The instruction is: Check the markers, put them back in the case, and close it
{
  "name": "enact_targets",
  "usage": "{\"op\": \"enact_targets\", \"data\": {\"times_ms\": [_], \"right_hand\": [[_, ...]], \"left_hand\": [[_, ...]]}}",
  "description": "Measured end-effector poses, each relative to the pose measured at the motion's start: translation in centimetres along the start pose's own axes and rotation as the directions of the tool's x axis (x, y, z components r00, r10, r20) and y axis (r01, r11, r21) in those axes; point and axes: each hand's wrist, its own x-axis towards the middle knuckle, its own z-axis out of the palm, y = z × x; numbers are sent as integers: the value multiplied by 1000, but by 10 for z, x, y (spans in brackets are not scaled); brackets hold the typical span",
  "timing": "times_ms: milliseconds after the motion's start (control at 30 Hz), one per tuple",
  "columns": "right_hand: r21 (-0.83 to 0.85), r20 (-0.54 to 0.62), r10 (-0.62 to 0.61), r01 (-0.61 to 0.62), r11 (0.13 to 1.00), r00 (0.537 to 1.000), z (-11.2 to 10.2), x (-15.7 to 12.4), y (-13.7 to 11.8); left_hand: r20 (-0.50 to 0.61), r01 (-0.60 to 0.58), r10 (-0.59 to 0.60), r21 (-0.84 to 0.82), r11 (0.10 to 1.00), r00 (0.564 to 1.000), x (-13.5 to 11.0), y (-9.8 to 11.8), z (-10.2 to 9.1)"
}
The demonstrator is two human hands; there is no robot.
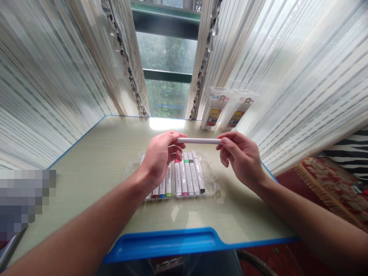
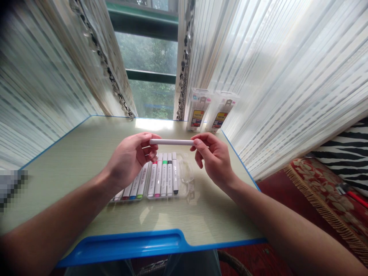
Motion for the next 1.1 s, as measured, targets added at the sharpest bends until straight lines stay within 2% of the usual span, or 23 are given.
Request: {"op": "enact_targets", "data": {"times_ms": [1100], "right_hand": [[-30, 28, 45, -44, 999, 999, -1, 1, -2]], "left_hand": [[5, 9, -9, 63, 998, 1000, -2, 1, 3]]}}
